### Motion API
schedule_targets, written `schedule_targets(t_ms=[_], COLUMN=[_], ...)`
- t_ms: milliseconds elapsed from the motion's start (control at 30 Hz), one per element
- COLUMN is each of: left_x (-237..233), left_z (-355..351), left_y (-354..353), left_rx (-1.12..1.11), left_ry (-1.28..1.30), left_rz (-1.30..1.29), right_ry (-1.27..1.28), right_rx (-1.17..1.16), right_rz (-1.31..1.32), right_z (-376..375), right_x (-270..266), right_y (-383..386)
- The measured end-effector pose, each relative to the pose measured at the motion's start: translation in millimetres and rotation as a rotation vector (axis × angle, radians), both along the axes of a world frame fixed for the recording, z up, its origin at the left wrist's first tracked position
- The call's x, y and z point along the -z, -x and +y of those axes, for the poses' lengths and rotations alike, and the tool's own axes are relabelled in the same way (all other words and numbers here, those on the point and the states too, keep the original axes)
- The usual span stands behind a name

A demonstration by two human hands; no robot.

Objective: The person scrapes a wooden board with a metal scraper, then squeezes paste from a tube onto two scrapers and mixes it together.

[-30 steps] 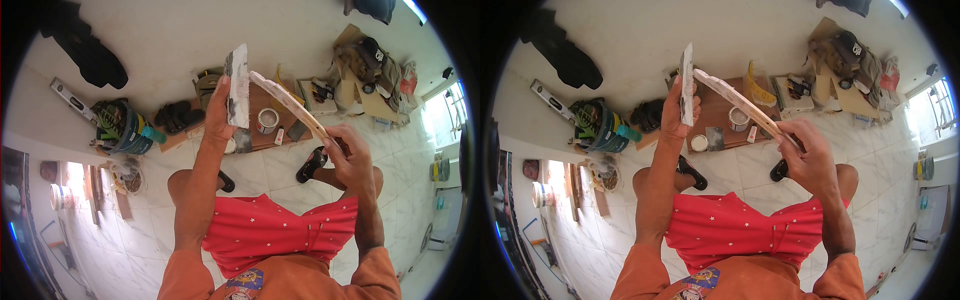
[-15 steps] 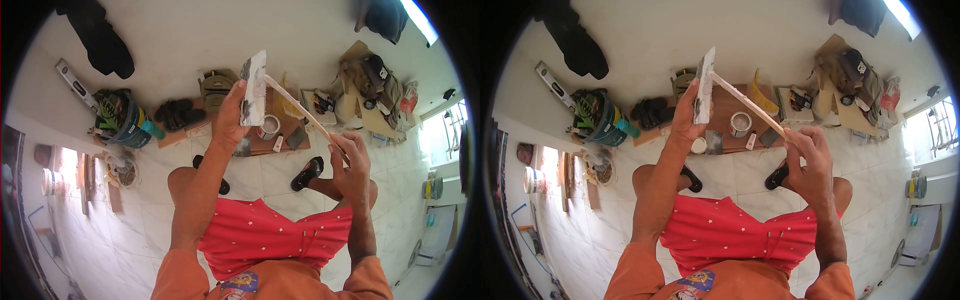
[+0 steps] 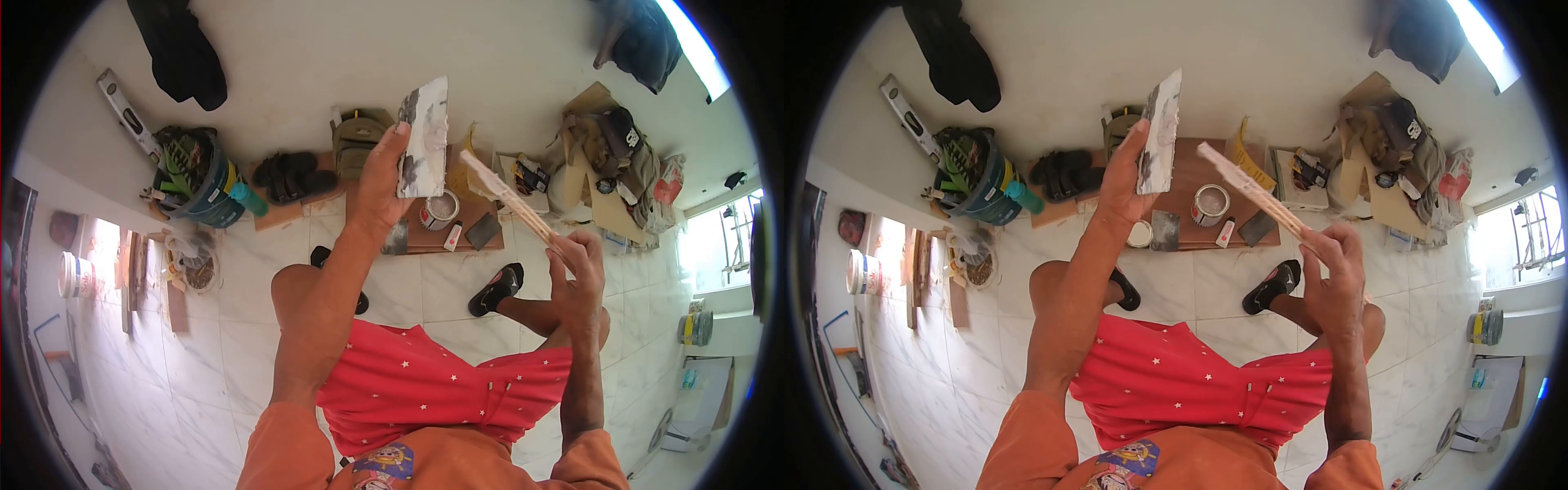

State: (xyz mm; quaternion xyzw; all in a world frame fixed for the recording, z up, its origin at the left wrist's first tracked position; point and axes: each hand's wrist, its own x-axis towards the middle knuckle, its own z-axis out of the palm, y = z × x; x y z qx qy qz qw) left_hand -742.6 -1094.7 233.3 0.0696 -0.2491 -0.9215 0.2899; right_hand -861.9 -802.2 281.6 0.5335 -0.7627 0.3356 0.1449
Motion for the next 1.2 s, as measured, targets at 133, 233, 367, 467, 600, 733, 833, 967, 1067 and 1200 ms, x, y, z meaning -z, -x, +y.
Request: schedule_targets(t_ms=[133,233,367,467,600,733,833,967,1067,1200], left_x=[1,6,9,10,10,15,5,12,15,18], left_z=[-7,-17,-33,-47,-55,-65,-66,-71,-69,-71], left_y=[-1,-2,-9,-11,-7,-4,-3,6,14,21], left_rx=[-0.146,-0.174,-0.229,-0.255,-0.275,-0.282,-0.308,-0.294,-0.278,-0.261], left_ry=[0.109,0.146,0.191,0.253,0.263,0.261,0.237,0.234,0.249,0.250], left_rz=[-0.065,-0.062,-0.127,-0.153,-0.230,-0.333,-0.432,-0.469,-0.500,-0.508], right_ry=[0.001,-0.015,-0.140,-0.282,-0.415,-0.248,-0.211,-0.277,-0.246,-0.190], right_rx=[0.045,0.028,0.077,0.168,0.189,0.130,0.105,0.146,0.126,0.088], right_rz=[-0.229,-0.602,-1.033,-1.075,-0.908,-0.558,-0.452,-0.397,-0.367,-0.417], right_z=[11,11,2,-22,-53,-76,-87,-96,-92,-60], right_x=[3,21,54,95,183,259,282,315,326,335], right_y=[4,18,26,27,56,97,117,136,146,153])
